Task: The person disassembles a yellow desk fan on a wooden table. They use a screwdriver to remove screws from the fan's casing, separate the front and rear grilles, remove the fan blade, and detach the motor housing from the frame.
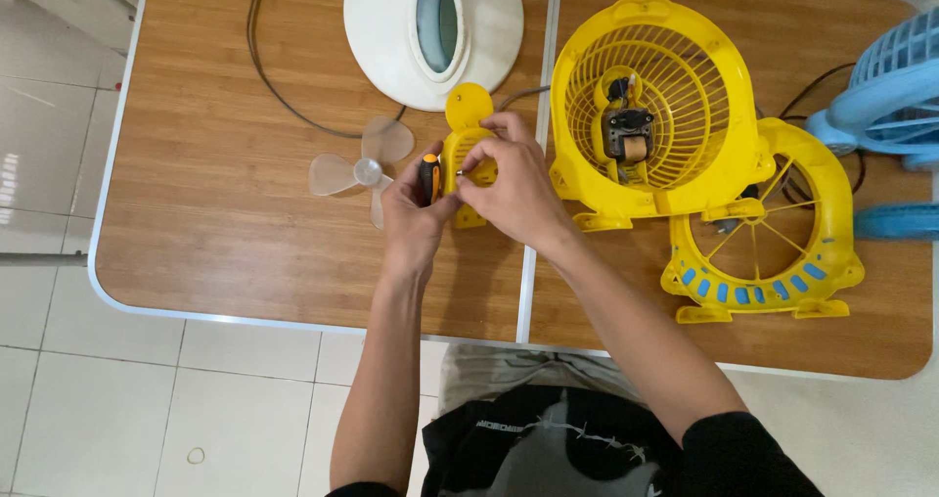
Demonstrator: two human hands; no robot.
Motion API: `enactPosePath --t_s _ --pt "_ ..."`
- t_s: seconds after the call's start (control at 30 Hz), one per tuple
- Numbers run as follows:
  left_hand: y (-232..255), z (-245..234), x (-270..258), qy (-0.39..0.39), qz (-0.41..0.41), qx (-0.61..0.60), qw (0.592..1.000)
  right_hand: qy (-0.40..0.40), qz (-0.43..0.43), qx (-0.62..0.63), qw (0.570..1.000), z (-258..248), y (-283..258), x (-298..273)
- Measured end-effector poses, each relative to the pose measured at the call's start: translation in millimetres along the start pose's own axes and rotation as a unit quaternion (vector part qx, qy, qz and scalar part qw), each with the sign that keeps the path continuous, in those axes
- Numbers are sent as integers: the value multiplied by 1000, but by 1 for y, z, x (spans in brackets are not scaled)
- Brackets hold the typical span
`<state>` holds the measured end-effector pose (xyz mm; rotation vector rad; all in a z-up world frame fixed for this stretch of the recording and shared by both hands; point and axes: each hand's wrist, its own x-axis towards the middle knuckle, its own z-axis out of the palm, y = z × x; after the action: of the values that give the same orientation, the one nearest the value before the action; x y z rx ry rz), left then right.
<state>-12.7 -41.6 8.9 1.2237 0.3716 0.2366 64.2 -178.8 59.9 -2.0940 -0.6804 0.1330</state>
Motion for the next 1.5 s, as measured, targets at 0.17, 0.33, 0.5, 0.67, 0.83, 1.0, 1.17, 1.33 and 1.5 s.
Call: enactPosePath --t_s 0.17,0.33,0.5,0.67,0.83,1.0,1.17,1.33,1.5 --pt "-1 2 2 11 24 26 999 23 -31 9 999 2 -1 1" --pt "-5 4 9 65 82 125 987 31 -43 2 999 5 -2 1" --pt "4 -9 11 121 52 147 980 99 -12 89 991 -11 12 24" --pt "21 -26 19 131 21 69 989 5 63 23 998 -23 36 58" --pt "24 -29 30 105 25 23 994 -94 62 -75 991 6 50 78" --pt "15 -29 41 117 -7 52 992 -115 158 -164 967 29 65 93" --pt "6 -32 48 118 -38 49 991 -121 184 -170 961 42 75 93" --pt "9 -40 53 104 -23 11 994 -104 140 -172 970 42 72 92" --pt "21 -44 57 119 -49 36 991 -113 237 -31 964 40 43 95"
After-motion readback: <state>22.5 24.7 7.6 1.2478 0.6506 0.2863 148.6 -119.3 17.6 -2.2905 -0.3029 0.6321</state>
